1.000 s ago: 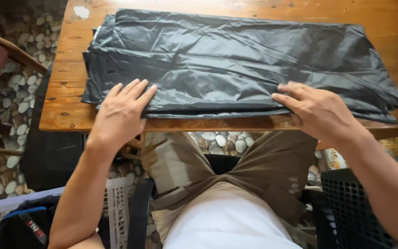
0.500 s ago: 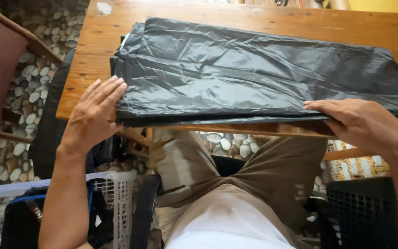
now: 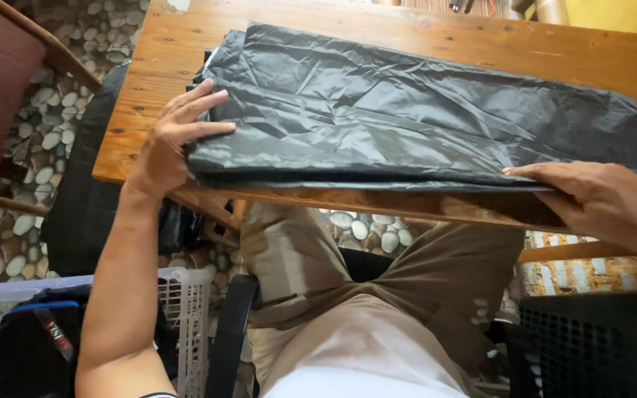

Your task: The person folds a large black plastic sheet on a wooden table, smoothing it into a compact rectangular shape. They then place the folded sheet into a white plastic basket and proceed to pack a black pouch into a drawstring bag.

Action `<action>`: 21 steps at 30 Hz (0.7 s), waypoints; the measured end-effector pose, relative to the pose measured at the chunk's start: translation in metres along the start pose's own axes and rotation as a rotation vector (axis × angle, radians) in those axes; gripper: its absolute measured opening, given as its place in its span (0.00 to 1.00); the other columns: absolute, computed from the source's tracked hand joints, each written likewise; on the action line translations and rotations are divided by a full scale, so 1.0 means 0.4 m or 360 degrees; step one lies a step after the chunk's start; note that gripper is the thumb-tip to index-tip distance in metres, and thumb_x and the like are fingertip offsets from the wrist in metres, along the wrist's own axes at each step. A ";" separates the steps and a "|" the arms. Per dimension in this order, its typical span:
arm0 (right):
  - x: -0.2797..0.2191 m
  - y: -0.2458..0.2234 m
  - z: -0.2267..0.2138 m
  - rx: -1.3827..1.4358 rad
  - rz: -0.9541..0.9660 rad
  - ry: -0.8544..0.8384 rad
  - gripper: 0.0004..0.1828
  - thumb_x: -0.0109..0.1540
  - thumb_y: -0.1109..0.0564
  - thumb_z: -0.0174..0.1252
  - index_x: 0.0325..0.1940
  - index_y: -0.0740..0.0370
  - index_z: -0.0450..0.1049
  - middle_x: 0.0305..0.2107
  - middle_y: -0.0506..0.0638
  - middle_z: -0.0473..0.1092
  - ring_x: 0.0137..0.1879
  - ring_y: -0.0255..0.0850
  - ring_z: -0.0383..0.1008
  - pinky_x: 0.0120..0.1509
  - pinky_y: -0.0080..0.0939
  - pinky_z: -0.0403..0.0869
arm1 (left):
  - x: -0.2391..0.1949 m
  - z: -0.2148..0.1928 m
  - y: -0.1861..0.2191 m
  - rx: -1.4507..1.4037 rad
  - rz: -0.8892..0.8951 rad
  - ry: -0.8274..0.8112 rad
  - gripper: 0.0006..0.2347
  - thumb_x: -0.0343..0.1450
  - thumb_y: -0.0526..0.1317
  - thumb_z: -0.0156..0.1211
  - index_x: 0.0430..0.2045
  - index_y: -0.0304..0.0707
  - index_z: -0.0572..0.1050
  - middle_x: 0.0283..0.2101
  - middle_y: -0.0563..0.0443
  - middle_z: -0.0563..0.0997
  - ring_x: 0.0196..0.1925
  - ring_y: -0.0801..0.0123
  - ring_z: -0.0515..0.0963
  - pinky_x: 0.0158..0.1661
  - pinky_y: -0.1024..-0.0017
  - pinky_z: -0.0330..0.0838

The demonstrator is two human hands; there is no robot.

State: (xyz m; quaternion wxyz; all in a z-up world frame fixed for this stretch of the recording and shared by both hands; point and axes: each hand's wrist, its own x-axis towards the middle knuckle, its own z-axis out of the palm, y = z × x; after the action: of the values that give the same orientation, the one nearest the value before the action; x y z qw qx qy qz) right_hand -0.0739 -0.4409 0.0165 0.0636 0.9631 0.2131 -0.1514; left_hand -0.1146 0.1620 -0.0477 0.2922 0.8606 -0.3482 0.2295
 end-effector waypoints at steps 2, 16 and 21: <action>0.000 0.003 -0.009 0.0054 0.0034 -0.0026 0.28 0.65 0.48 0.50 0.69 0.22 0.68 0.61 0.33 0.74 0.65 0.40 0.77 0.56 0.45 0.78 | 0.022 -0.004 0.012 -0.0264 -0.0138 -0.0057 0.13 0.68 0.40 0.73 0.45 0.40 0.81 0.69 0.36 0.70 0.78 0.42 0.61 0.77 0.43 0.52; 0.161 0.164 -0.123 0.0552 0.0240 -0.0191 0.17 0.63 0.48 0.63 0.55 0.45 0.86 0.38 0.42 0.84 0.50 0.31 0.76 0.64 0.33 0.65 | 0.045 0.064 -0.071 -0.0472 -0.1197 0.0263 0.07 0.78 0.45 0.62 0.38 0.43 0.76 0.30 0.61 0.72 0.32 0.80 0.68 0.32 0.77 0.58; 0.209 0.156 -0.188 0.0385 0.0447 -0.0187 0.19 0.61 0.43 0.67 0.55 0.44 0.87 0.39 0.45 0.85 0.51 0.33 0.75 0.62 0.35 0.63 | 0.133 0.088 -0.072 -0.0268 -0.1289 0.0268 0.18 0.77 0.51 0.57 0.52 0.36 0.77 0.43 0.49 0.78 0.44 0.66 0.77 0.39 0.70 0.68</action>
State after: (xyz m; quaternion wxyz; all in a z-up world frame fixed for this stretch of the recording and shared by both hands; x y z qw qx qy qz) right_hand 0.0450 -0.4504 0.0647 -0.0199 0.9735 0.0526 -0.2215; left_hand -0.0520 0.1308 -0.0511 0.4557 0.8793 0.0257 0.1362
